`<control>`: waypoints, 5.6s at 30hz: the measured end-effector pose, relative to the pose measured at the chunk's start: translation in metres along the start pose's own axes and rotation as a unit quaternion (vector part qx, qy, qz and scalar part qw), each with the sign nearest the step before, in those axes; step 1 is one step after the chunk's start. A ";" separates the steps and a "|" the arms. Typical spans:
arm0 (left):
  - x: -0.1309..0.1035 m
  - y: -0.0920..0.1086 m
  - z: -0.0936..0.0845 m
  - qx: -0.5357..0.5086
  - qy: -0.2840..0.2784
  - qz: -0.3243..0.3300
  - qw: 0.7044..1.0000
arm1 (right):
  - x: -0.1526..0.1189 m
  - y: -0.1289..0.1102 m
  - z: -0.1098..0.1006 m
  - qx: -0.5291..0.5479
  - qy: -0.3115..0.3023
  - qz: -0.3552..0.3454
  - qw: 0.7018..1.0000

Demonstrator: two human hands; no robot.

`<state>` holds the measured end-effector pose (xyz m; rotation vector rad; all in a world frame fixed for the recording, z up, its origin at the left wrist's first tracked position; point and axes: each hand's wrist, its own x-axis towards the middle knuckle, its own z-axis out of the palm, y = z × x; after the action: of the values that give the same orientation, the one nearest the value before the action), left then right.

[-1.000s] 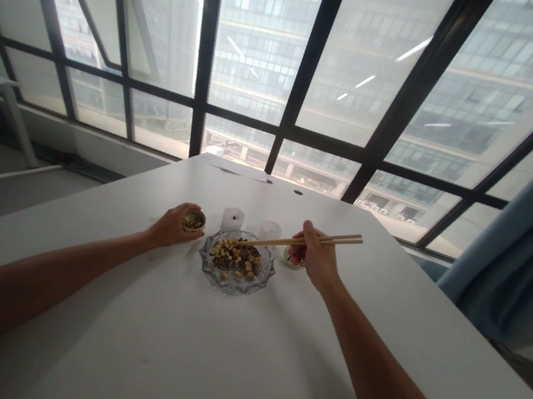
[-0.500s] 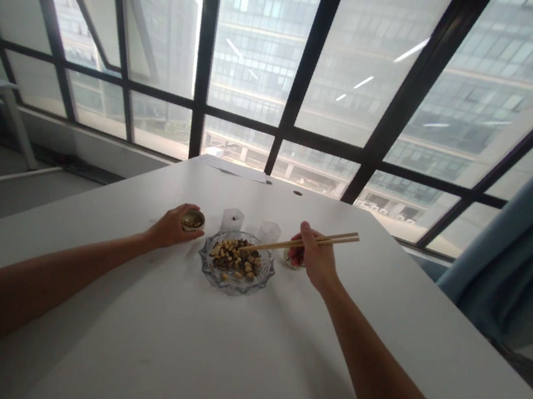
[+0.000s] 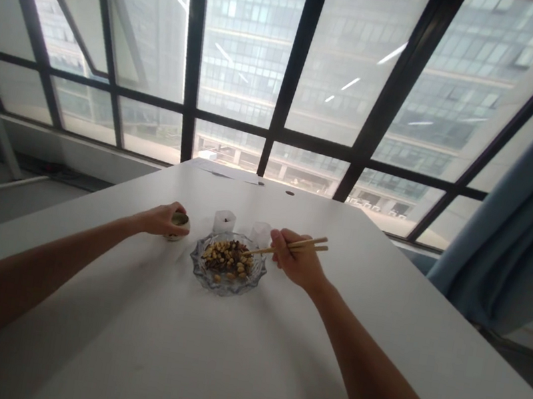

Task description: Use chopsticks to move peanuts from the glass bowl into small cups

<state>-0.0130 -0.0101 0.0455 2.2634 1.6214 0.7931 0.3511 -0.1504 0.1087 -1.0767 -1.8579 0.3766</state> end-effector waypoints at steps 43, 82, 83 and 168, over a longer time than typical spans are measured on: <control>0.078 0.076 0.037 0.042 -0.073 0.174 0.981 | 0.042 0.007 0.025 0.093 0.143 0.081 0.982; -0.019 0.007 0.028 -0.101 0.188 0.114 0.970 | -0.007 0.010 0.034 0.103 0.093 0.111 0.984; -0.019 0.007 0.028 -0.102 0.187 0.116 0.970 | -0.010 0.010 0.037 0.092 0.082 0.098 0.988; -0.027 -0.002 0.017 -0.049 0.125 0.216 0.967 | -0.008 0.041 0.064 0.388 0.207 0.225 0.869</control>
<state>-0.0117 -0.0328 0.0222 2.5632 1.1477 1.2773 0.3208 -0.1225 0.0450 -0.8987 -0.9002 0.9815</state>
